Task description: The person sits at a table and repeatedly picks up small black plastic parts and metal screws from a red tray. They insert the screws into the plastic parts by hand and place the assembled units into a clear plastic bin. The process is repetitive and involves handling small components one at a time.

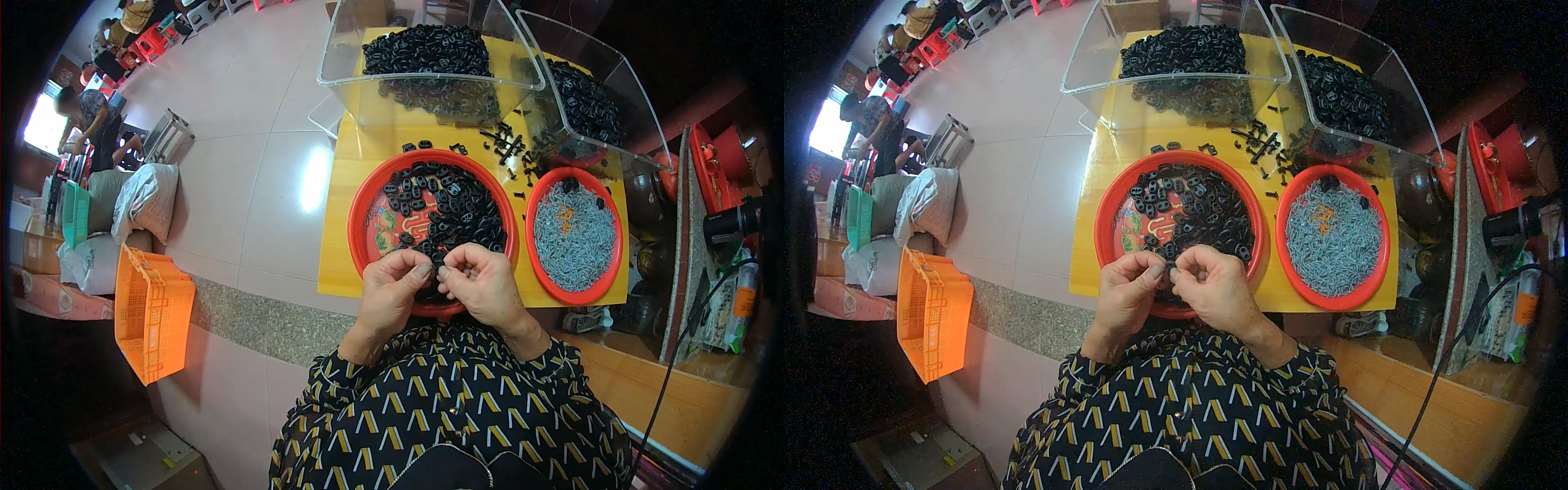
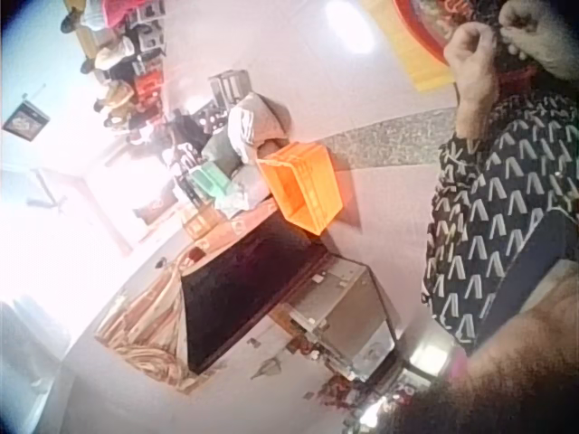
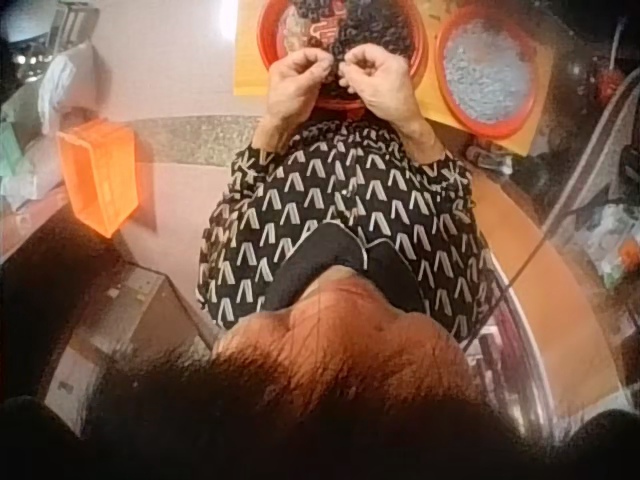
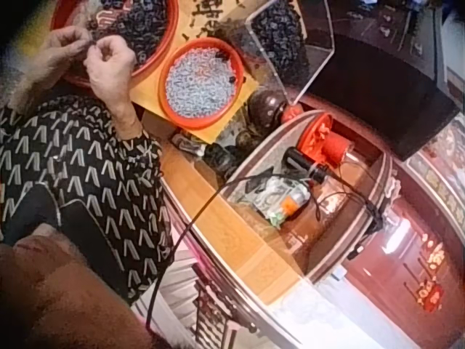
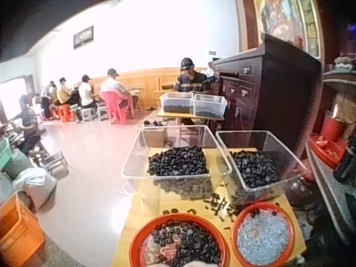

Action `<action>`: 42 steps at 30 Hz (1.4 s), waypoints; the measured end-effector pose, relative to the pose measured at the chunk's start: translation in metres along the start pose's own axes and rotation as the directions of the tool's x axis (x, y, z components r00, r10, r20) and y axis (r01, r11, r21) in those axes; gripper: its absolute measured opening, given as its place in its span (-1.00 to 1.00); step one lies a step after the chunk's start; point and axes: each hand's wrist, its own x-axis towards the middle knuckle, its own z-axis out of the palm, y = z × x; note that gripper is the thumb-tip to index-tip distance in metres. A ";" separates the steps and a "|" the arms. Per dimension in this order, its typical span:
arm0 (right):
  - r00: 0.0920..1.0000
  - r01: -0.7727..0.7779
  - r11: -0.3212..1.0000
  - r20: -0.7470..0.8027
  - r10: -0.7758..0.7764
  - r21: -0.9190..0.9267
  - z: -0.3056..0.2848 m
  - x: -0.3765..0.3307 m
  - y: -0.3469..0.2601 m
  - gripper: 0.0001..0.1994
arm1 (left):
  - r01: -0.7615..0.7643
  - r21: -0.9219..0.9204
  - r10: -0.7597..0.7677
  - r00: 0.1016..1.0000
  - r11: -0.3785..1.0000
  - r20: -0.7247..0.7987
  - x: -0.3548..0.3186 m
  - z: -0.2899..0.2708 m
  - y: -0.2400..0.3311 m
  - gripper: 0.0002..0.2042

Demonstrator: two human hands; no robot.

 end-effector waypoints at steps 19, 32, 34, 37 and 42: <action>0.999 -0.005 1.000 0.032 0.004 0.020 -0.004 -0.003 0.001 -0.91 | -0.113 0.381 0.113 0.993 0.917 0.024 -0.002 0.011 0.001 -0.93; 0.995 -0.037 0.992 0.092 0.026 0.122 -0.017 0.004 0.011 -0.92 | -0.100 0.631 0.084 0.995 0.770 0.055 0.003 0.021 0.005 -0.89; 0.998 -0.019 0.990 0.060 0.011 0.139 -0.019 0.006 0.009 -0.93 | -0.160 0.678 0.161 0.985 0.718 0.062 0.007 0.019 0.005 -0.90; 0.999 -0.030 0.972 0.027 0.025 0.232 -0.023 0.009 0.008 -0.95 | -0.346 0.755 0.399 0.909 0.557 0.122 0.028 0.013 0.016 -0.89; 1.000 0.002 0.952 0.001 -0.003 0.306 -0.026 0.013 0.010 -0.97 | -0.511 0.840 0.420 0.732 -0.184 0.537 0.076 -0.006 0.032 -0.87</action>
